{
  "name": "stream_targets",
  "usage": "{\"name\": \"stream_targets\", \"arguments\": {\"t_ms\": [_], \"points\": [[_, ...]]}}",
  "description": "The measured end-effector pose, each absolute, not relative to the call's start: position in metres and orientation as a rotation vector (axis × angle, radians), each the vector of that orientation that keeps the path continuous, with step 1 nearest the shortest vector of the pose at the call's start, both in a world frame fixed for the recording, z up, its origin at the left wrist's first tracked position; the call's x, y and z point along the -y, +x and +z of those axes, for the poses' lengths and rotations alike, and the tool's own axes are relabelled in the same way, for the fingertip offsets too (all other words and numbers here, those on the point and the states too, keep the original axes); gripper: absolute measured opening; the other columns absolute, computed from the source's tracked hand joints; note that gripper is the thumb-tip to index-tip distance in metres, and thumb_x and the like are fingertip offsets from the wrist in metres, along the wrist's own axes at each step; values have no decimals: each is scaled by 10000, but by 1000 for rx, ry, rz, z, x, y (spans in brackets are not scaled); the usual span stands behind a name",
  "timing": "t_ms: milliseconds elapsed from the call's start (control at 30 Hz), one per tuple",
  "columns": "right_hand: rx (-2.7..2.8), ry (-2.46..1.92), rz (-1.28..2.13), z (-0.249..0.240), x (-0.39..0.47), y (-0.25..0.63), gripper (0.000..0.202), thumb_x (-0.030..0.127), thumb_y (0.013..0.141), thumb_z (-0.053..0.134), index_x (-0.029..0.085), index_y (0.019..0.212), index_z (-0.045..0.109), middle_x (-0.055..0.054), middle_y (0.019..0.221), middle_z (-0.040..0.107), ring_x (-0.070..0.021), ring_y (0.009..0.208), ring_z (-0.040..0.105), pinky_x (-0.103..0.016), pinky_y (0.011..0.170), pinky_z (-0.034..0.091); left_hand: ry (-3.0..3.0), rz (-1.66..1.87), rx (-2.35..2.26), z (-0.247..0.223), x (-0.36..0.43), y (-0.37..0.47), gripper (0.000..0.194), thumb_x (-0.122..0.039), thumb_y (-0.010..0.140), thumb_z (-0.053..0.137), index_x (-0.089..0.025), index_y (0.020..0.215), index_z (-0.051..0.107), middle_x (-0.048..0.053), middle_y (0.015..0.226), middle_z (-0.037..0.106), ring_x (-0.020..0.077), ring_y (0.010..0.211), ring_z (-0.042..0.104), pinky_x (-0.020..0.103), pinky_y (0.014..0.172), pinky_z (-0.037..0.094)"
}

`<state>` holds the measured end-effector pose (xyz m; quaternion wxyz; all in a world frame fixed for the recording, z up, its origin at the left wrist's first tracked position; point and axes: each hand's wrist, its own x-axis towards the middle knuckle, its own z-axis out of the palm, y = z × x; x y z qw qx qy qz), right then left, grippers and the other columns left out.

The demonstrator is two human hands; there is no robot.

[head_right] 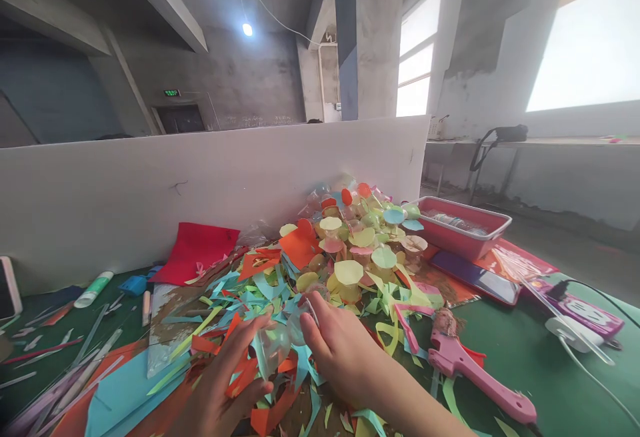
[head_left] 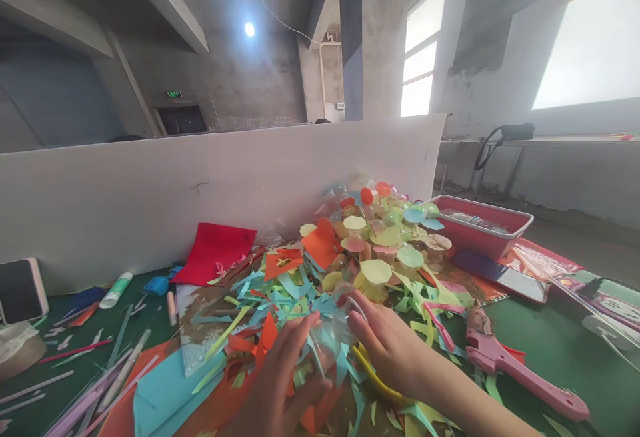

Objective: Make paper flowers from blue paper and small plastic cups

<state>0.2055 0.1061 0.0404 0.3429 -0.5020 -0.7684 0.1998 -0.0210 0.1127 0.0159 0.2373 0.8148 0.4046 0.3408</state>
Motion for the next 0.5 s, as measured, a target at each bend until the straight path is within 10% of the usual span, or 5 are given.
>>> {"name": "stream_targets", "arguments": {"t_ms": [500], "points": [[2086,-1339,307,58,-96,211,368,496,912,492,222,1156,514,-40,854,651,-169,626,613,-286,587,458,2317,628,-1834,107,-126,-106,482,-637,850,493,-344,1219,593,36,1303,607,270,1177,570,394,950,477]]}}
